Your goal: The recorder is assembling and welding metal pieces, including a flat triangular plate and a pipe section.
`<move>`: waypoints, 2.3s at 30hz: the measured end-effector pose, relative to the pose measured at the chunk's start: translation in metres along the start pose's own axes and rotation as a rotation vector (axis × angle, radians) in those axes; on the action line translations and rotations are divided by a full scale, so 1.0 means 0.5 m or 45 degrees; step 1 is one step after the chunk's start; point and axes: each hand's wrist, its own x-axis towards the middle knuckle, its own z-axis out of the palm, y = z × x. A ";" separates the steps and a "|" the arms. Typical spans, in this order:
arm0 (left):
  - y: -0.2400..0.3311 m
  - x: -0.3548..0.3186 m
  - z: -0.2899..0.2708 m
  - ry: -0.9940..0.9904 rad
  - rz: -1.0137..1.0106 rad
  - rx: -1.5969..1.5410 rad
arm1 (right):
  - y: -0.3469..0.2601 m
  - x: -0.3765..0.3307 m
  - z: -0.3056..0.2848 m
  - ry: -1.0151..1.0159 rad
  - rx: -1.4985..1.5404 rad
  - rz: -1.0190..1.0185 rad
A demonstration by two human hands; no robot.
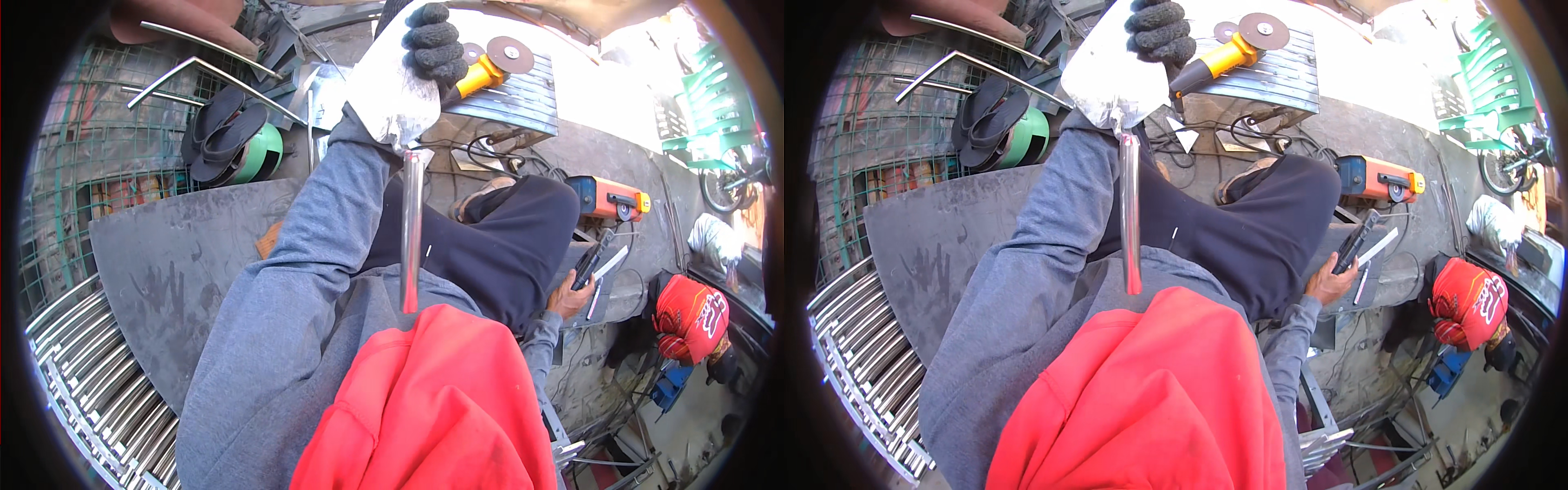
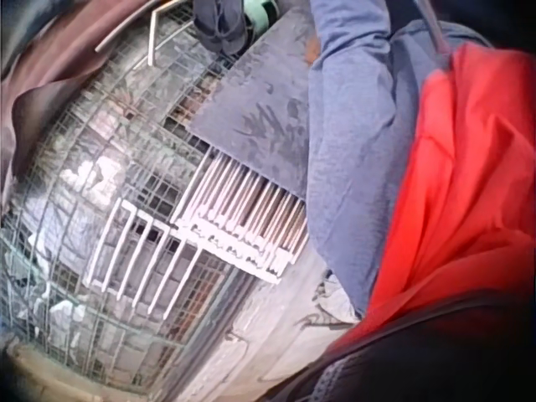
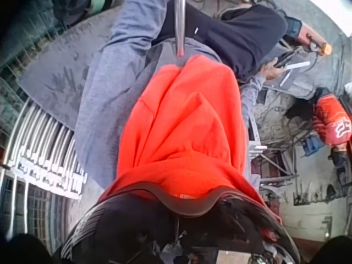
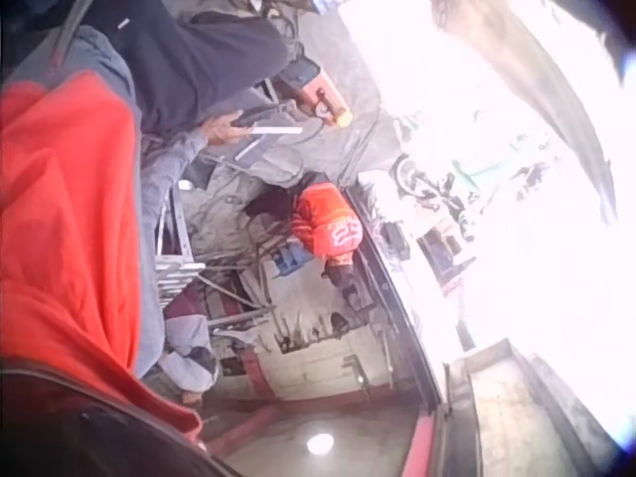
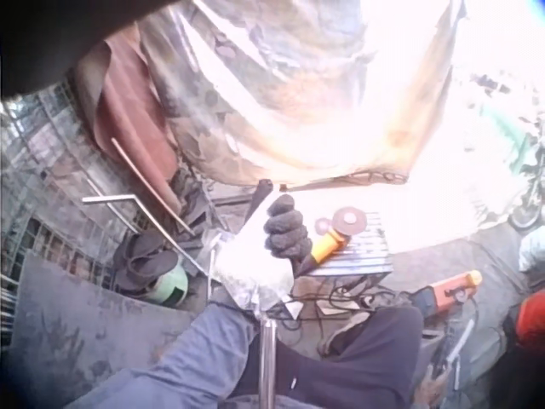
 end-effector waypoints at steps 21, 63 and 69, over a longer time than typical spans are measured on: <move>0.069 0.062 0.081 -0.400 0.274 0.382 | 0.052 -0.050 0.071 -0.117 -0.126 -0.093; -0.138 -0.025 0.057 0.415 0.323 0.861 | -0.505 0.046 -0.223 -2.261 0.875 0.376; -0.099 -0.061 0.040 0.319 0.219 1.014 | -0.477 0.053 -0.200 -1.850 0.657 -0.092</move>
